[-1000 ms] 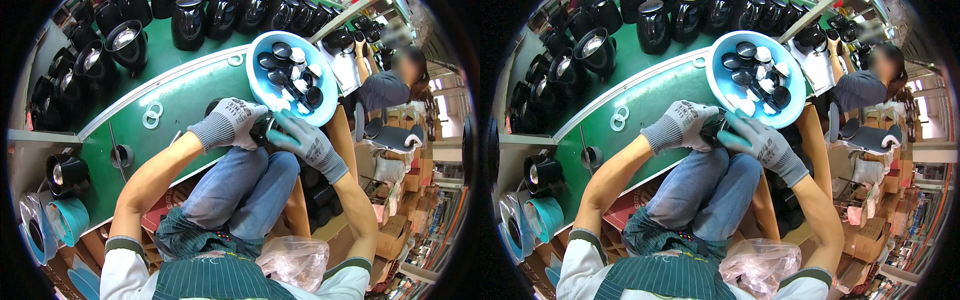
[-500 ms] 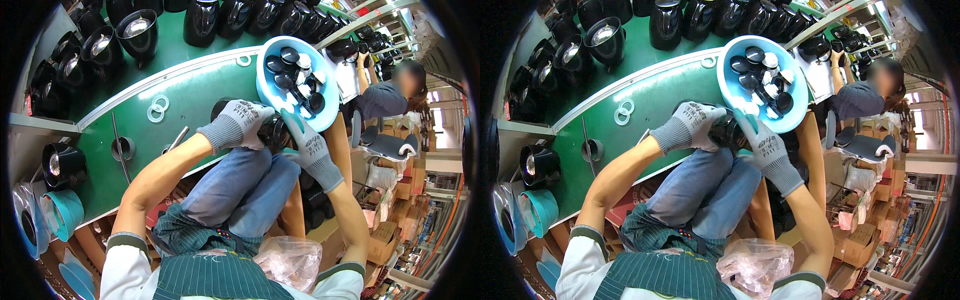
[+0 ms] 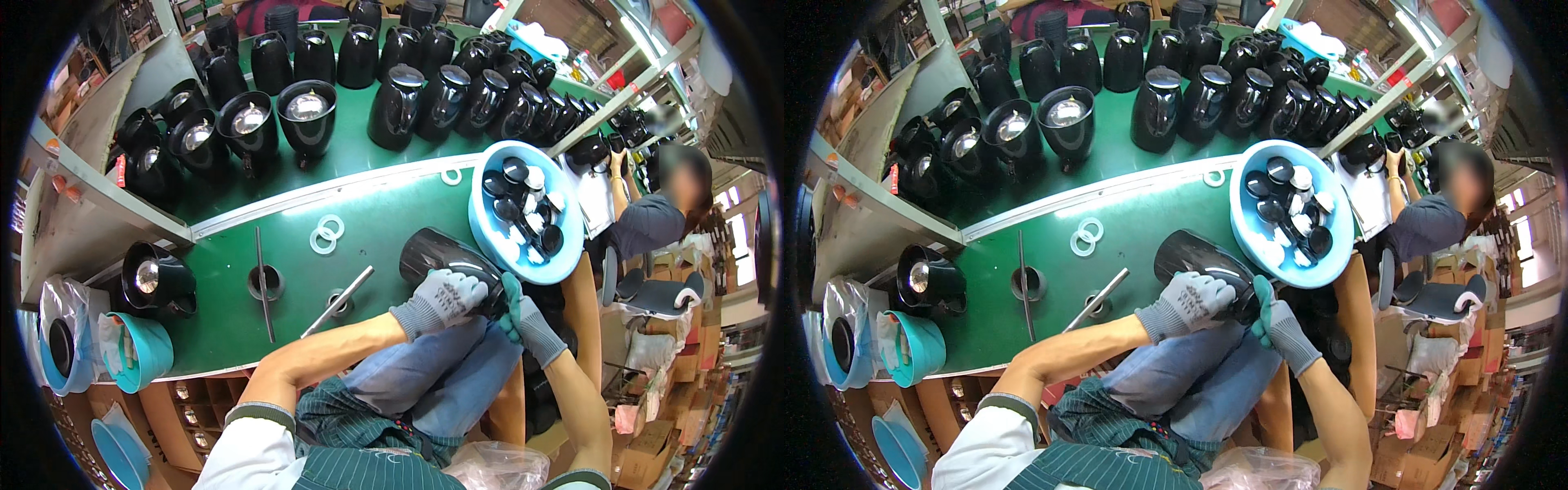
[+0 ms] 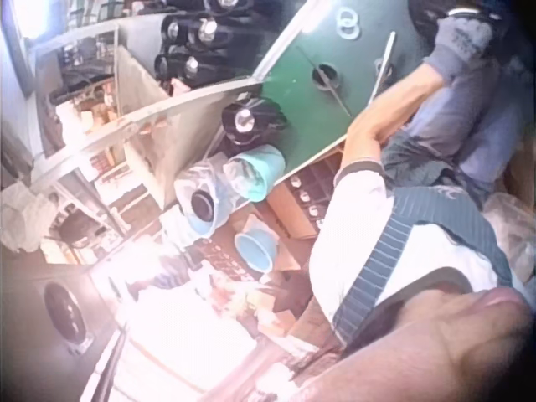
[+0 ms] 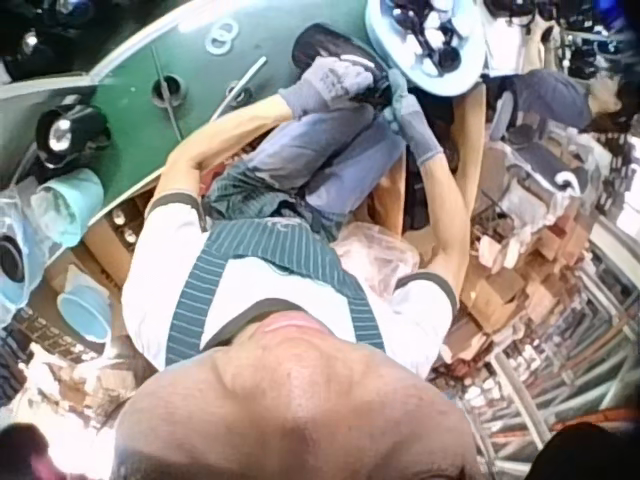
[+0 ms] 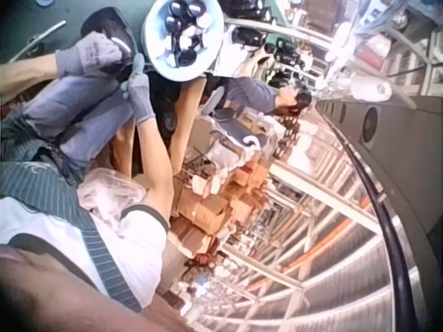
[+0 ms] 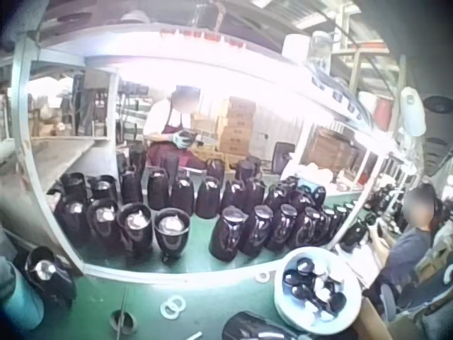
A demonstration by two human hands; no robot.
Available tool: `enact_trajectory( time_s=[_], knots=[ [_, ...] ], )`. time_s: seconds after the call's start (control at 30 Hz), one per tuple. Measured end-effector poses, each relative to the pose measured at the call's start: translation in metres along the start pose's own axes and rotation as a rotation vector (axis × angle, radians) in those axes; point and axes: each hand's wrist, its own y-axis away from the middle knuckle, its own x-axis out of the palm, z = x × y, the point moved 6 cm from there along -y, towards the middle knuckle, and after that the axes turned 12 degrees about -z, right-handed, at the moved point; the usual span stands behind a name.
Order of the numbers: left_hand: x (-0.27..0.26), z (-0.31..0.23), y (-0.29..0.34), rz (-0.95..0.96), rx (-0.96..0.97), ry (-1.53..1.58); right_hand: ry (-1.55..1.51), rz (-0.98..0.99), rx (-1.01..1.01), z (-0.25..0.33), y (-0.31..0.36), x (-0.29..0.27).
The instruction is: The person assembles black electric kettles by inserting a metal heating element into the base and screwing on a lid. The person handles the kettle body, heating element, and lid one at a time, placing the finished units on a green table.
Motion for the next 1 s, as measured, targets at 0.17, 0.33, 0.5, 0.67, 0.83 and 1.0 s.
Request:
enact_trajectory(
  time_s=[0.17,0.33,0.5,0.67,0.83,1.0],
  knots=[
    [-0.042,0.046,0.004,-0.288,-0.032,-0.05,-0.428,0.229,-0.016,0.046,0.022,0.015],
    [-0.109,0.147,-0.015,-0.77,-0.584,-0.035,-0.649,0.488,-0.127,0.105,0.015,0.069],
    [-0.108,0.233,-0.017,-0.921,-0.864,-0.041,-0.681,0.484,-0.416,0.186,0.003,0.148],
    [-0.113,0.256,-0.014,-0.666,-0.632,-0.254,-0.385,0.002,-0.916,0.234,-0.071,0.222],
    [-0.188,0.243,-0.012,-0.57,-0.422,-0.764,-0.529,0.016,-0.518,0.265,-0.116,0.249],
    [-0.193,0.311,-0.018,-0.22,-0.455,-0.843,-0.582,0.083,-0.566,0.304,-0.133,0.287]
  ],
)
